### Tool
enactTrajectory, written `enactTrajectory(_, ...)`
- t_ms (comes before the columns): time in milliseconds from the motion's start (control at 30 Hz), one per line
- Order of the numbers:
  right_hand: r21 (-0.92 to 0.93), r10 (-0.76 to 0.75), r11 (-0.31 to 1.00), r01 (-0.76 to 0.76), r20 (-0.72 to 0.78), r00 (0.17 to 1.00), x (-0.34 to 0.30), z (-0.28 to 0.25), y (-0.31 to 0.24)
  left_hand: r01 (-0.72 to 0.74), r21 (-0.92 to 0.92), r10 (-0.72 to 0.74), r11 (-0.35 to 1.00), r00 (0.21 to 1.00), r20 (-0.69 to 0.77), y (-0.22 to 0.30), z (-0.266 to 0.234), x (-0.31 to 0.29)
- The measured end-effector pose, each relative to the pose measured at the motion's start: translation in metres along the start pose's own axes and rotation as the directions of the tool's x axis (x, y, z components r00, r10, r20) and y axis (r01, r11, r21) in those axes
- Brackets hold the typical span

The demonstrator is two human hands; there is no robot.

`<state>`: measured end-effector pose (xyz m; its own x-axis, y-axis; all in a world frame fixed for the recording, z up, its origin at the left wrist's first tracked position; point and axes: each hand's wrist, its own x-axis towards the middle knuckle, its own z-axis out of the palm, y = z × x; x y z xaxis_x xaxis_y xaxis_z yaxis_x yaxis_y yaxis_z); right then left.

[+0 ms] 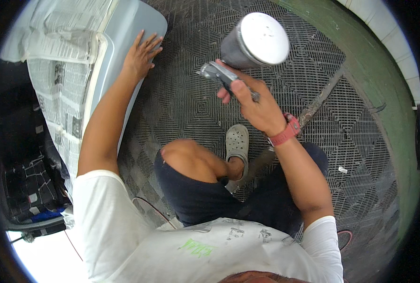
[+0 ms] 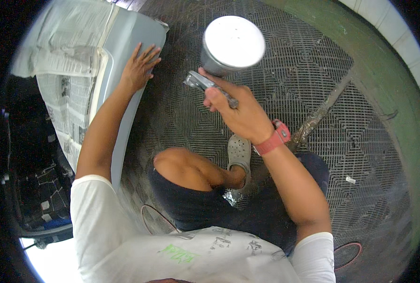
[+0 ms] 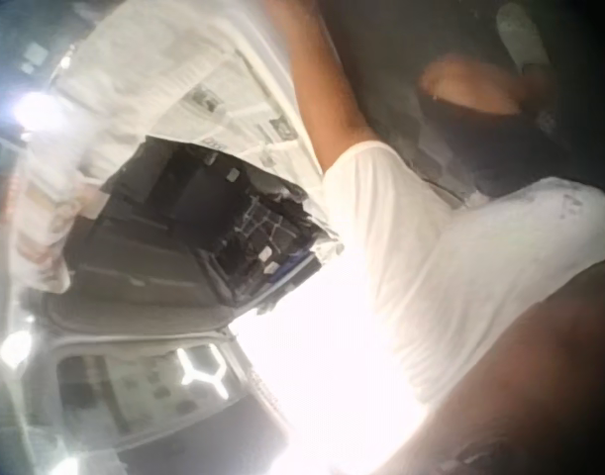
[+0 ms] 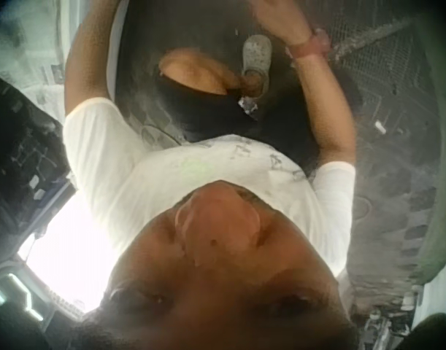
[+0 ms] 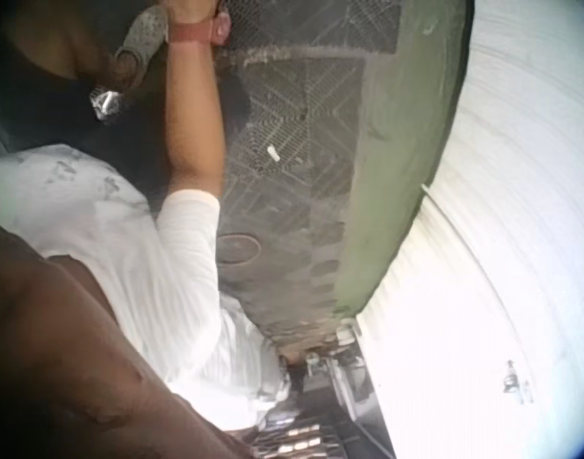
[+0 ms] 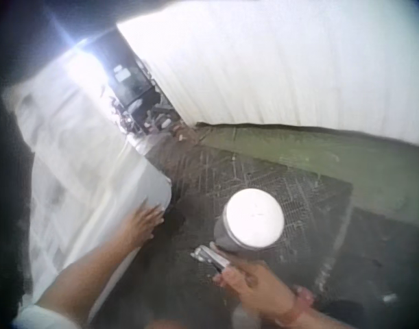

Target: The person uses a spray gun to apply white paint to a large curved car part, likely a bumper, in a workshop. They move along the part, spraying different sections and occasionally touching the surface with their hand.

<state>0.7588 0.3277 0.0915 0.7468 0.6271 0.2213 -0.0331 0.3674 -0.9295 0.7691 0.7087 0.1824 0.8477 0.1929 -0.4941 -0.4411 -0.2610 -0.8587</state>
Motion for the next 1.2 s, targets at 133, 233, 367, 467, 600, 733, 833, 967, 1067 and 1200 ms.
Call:
enactTrajectory(133,-0.108,0.020,0.994,-0.023,-0.030,0.999,-0.003,-0.019,-0.013,0.082,-0.065,-0.081,0.995,0.997,0.018,-0.040,-0.025,0.076)
enactTrajectory(233,-0.151,0.061,0.986,-0.071,-0.066,0.996,-0.007,-0.029,-0.027,0.232,-0.196,-0.206,0.953,0.968,0.143,-0.086,-0.042,0.137)
enactTrajectory(367,-0.200,0.073,0.975,-0.093,-0.109,0.991,-0.010,-0.031,-0.028,0.336,-0.285,-0.255,0.898,0.924,0.285,-0.124,-0.040,0.170)
enactTrajectory(467,-0.152,0.097,0.982,-0.110,-0.091,0.991,-0.011,-0.026,-0.015,0.273,-0.272,-0.207,0.923,0.947,0.245,-0.094,-0.014,0.184)
enactTrajectory(600,-0.138,0.164,0.976,-0.168,-0.043,0.986,0.000,-0.018,0.006,0.135,-0.176,-0.132,0.975,0.991,0.030,-0.006,0.005,0.179)
enactTrajectory(733,-0.144,0.223,0.966,-0.214,0.050,0.973,0.011,0.010,0.016,0.064,0.065,-0.058,0.996,0.994,-0.091,0.050,0.031,0.068)
enactTrajectory(833,-0.102,0.214,0.974,-0.202,0.127,0.968,0.006,0.014,0.026,0.050,0.180,-0.052,0.982,0.999,0.006,0.083,0.059,-0.035)
enactTrajectory(967,-0.080,0.231,0.973,-0.218,0.219,0.948,0.000,0.046,0.034,0.009,0.167,-0.061,0.986,0.948,0.313,0.180,0.168,-0.190)
enactTrajectory(1067,-0.116,0.263,0.964,-0.239,0.299,0.917,0.003,0.042,0.035,-0.054,-0.045,0.071,0.997,0.720,0.690,0.262,0.219,-0.301)
enactTrajectory(1200,-0.142,0.260,0.964,-0.226,0.309,0.915,0.005,0.045,0.025,0.997,0.045,0.238,-0.060,-0.030,0.971,0.294,0.241,-0.390)
